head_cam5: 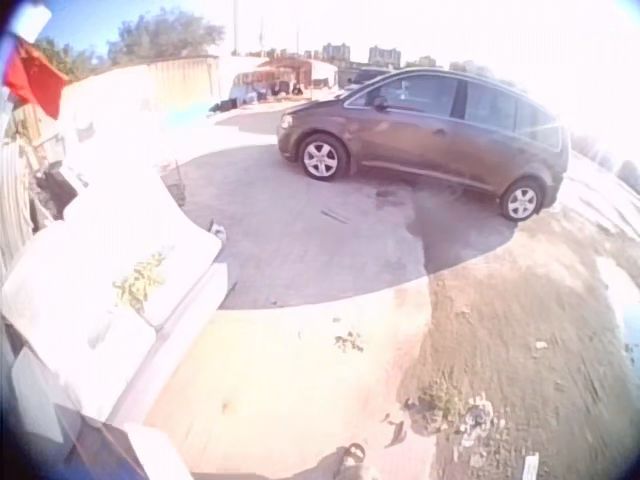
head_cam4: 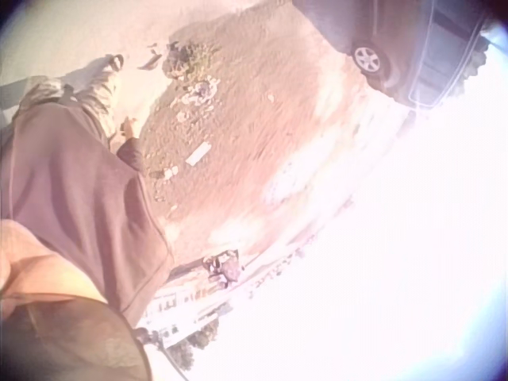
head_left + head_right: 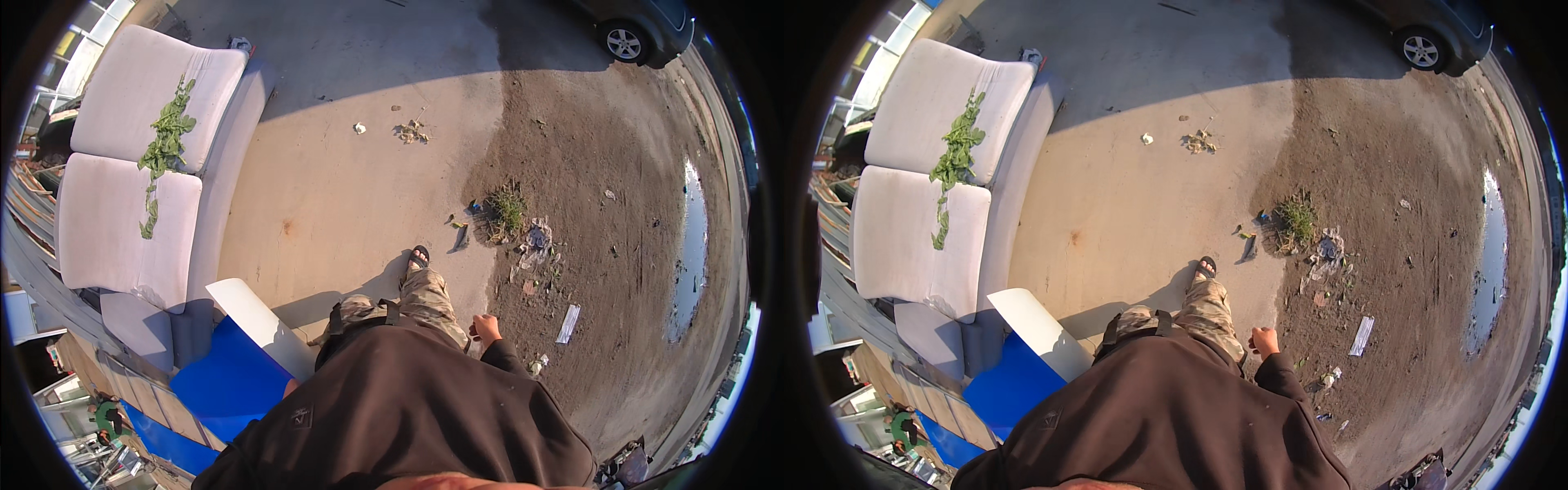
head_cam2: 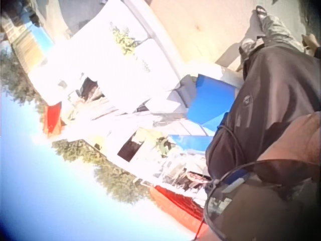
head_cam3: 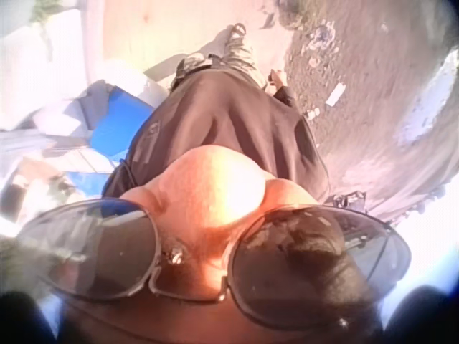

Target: The person unrolls a blue sheet, removes protective film, and places it onto a metal frame on the ground. They then measure the frame with a tape measure.

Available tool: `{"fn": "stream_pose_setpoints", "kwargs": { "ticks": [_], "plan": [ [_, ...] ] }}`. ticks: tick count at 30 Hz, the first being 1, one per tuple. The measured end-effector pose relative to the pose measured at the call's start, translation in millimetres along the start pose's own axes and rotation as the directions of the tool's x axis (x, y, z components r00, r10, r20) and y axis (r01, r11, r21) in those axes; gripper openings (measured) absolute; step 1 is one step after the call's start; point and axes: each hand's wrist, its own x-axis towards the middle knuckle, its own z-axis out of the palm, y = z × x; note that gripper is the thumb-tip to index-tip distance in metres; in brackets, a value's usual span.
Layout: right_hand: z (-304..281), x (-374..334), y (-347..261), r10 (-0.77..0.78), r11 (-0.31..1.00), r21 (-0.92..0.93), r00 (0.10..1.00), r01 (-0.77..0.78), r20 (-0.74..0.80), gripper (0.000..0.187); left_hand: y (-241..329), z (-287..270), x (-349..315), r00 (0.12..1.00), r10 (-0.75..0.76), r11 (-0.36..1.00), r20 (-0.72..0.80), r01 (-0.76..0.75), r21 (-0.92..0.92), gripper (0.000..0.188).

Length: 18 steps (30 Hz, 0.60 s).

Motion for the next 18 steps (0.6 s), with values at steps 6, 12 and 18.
{"fn": "stream_pose_setpoints", "kwargs": {
  "ticks": [6, 12, 18],
  "plan": [
    [-82, 74, -299, -0.385, 0.923, -0.048, 0.920, 0.382, -0.073, 0.024, 121, -70, 65, 0.999, 0.009, 0.994, -0.044, -0.014, -0.106, 0.033],
    [-108, 150, -542, -0.559, 0.829, -0.030, 0.822, 0.559, -0.111, 0.025, 201, -118, 184, 0.993, 0.052, 0.980, -0.109, -0.071, -0.187, 0.032],
    [-107, 179, -629, -0.275, 0.950, -0.166, 0.961, 0.266, -0.032, 0.024, 272, -111, 294, 0.908, 0.258, 0.949, -0.330, -0.302, -0.089, 0.032]
  ]
}}
